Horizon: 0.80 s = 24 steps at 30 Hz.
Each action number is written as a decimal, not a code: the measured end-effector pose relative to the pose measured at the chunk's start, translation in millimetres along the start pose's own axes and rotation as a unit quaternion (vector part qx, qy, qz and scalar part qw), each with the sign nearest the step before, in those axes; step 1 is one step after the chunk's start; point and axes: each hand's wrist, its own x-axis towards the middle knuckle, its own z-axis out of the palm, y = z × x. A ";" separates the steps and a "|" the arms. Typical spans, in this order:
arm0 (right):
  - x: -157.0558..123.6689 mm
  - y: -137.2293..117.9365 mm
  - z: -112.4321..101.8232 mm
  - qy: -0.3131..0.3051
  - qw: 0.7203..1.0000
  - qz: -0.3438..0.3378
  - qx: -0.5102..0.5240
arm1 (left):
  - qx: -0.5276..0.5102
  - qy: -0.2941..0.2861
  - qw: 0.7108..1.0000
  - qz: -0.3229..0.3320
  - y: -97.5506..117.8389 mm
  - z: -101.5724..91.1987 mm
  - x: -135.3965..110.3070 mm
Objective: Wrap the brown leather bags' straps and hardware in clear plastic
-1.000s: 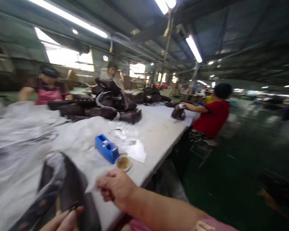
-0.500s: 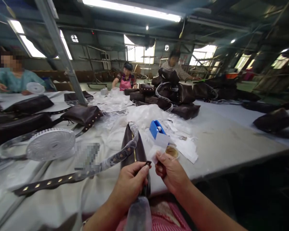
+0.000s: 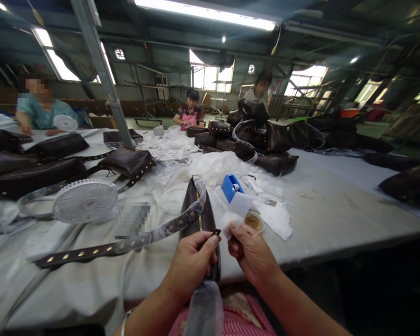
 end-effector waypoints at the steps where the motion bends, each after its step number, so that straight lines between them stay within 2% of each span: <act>1: -0.1 0.2 0.1 0.000 1.000 -0.004 -0.002 | 0.002 0.000 1.000 0.001 0.2 0.1 0.2; 9: 0.0 6.0 -3.8 0.001 0.993 -0.048 -0.111 | 0.031 -0.011 0.999 0.005 1.5 1.2 0.1; 17: -5.1 -5.9 -6.4 0.011 0.958 -0.107 -0.267 | 0.044 -0.021 0.999 0.021 -3.5 -0.8 -2.4; 24: -7.9 -10.9 -5.0 0.004 0.940 -0.134 -0.313 | 0.053 -0.011 0.998 0.037 -3.1 -3.2 -4.4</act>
